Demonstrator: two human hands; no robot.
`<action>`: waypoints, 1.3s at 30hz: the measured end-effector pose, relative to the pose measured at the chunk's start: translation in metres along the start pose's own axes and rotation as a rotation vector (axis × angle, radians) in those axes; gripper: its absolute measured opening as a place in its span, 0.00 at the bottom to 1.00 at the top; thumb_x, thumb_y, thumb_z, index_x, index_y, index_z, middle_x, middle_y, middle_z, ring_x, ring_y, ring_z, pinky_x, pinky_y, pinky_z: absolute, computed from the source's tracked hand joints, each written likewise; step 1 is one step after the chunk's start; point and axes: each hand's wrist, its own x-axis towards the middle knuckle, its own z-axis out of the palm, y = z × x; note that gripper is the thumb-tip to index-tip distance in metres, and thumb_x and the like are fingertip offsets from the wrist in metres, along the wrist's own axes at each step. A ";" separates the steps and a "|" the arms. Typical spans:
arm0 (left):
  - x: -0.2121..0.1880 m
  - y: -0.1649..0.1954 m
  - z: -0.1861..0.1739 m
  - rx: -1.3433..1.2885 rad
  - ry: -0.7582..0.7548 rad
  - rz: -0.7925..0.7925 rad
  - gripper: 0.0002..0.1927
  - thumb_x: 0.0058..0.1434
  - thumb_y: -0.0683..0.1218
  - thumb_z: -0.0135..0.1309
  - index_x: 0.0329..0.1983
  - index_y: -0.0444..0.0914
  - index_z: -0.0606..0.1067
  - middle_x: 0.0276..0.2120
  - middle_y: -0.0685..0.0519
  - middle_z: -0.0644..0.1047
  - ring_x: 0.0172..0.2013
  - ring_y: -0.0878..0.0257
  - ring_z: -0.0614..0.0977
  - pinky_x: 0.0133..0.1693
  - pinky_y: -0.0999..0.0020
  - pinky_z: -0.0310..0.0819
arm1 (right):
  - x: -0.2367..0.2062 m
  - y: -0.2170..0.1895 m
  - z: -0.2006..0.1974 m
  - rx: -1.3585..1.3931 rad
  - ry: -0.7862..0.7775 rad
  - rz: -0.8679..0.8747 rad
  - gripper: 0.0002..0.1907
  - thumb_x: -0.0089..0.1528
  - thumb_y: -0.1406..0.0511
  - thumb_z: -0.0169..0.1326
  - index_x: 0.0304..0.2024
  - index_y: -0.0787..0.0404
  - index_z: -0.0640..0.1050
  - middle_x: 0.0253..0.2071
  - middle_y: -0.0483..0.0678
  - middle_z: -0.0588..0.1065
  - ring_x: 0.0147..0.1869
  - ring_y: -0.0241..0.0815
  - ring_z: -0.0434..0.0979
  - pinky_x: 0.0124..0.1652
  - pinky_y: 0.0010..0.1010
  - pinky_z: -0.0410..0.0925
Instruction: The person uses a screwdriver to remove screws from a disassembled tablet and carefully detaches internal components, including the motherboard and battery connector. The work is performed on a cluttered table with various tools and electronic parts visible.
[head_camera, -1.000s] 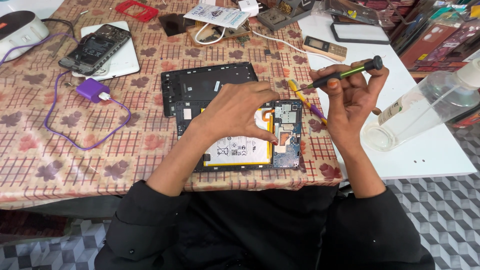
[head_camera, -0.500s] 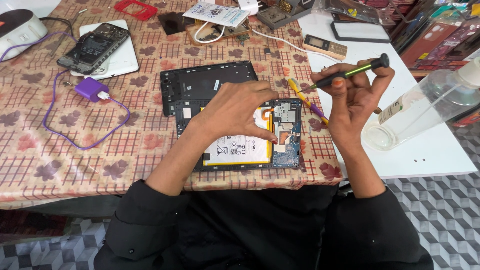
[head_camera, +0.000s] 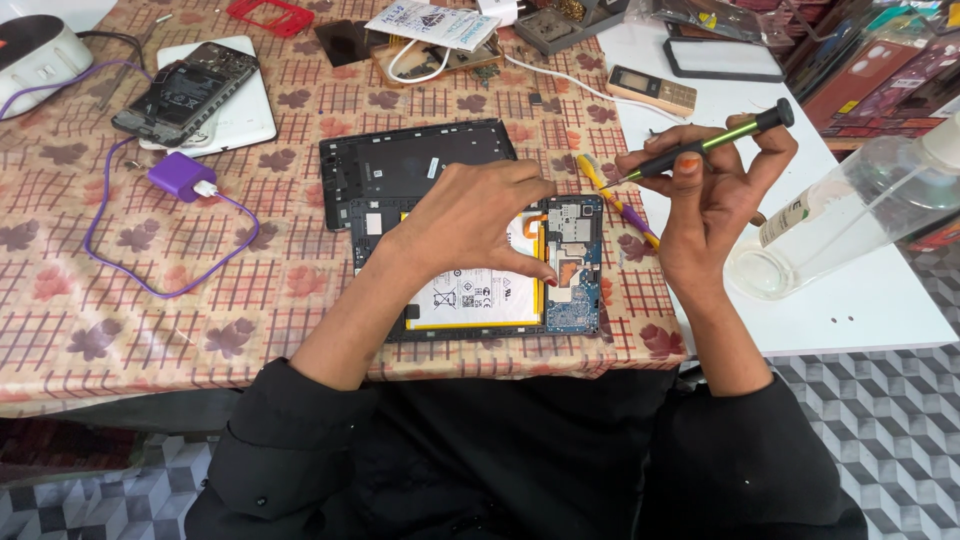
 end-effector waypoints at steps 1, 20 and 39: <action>0.000 0.000 0.000 0.000 0.001 0.001 0.49 0.37 0.75 0.67 0.49 0.34 0.79 0.38 0.51 0.78 0.39 0.54 0.82 0.35 0.58 0.77 | 0.000 -0.001 0.000 0.006 -0.001 -0.001 0.22 0.84 0.59 0.46 0.65 0.53 0.47 0.50 0.55 0.75 0.51 0.50 0.86 0.50 0.37 0.80; -0.002 -0.006 0.011 -0.151 -0.072 -0.154 0.14 0.64 0.48 0.50 0.46 0.36 0.80 0.41 0.50 0.80 0.41 0.49 0.82 0.41 0.53 0.76 | -0.002 0.000 0.004 -0.232 -0.525 0.185 0.09 0.58 0.70 0.55 0.41 0.61 0.81 0.31 0.45 0.78 0.29 0.35 0.75 0.29 0.27 0.67; -0.004 -0.013 0.021 -0.214 -0.043 -0.150 0.12 0.61 0.40 0.48 0.45 0.32 0.79 0.41 0.45 0.80 0.44 0.45 0.81 0.46 0.52 0.75 | 0.008 -0.031 0.028 -0.490 -0.734 0.021 0.25 0.42 0.64 0.69 0.41 0.62 0.76 0.34 0.48 0.75 0.33 0.44 0.78 0.33 0.32 0.72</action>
